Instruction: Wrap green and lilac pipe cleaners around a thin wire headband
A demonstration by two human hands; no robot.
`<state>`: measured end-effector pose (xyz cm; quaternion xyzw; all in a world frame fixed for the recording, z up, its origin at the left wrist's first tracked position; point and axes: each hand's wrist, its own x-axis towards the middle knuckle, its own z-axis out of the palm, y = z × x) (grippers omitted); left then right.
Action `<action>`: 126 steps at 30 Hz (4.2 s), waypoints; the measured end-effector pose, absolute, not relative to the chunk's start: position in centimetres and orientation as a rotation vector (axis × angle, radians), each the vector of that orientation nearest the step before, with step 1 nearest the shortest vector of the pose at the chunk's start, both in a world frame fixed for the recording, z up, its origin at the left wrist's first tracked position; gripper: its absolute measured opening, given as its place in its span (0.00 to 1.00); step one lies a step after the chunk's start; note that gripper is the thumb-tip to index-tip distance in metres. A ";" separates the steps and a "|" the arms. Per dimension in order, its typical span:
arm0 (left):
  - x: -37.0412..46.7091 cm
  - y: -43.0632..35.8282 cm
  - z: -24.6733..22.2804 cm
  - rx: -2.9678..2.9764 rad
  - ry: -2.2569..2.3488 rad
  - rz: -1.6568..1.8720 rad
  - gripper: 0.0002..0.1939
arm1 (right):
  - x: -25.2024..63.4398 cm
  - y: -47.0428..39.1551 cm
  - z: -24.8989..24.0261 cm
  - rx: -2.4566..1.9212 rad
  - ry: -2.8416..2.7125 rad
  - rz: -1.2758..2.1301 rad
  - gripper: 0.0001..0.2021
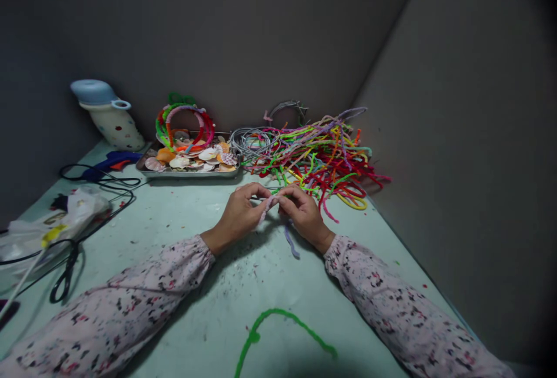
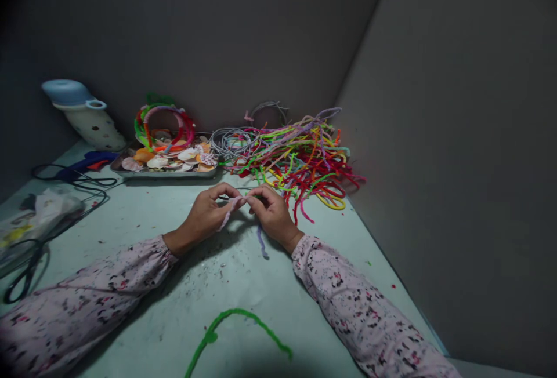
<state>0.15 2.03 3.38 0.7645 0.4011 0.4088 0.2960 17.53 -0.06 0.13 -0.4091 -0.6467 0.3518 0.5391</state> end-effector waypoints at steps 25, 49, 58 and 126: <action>0.0 2.2 3.2 1.996 1.071 1.053 0.14 | 17.4 -0.2 0.0 -0.956 -1.589 0.780 0.07; 0.6 1.9 3.2 1.944 1.039 1.079 0.12 | 17.4 -0.2 0.2 -0.989 -1.583 0.794 0.08; 0.5 2.1 3.2 1.994 1.056 1.075 0.13 | 17.3 -0.2 0.2 -0.991 -1.580 0.795 0.09; 0.3 2.0 2.9 2.221 1.092 1.130 0.07 | 17.6 0.2 0.0 -1.016 -1.446 0.876 0.09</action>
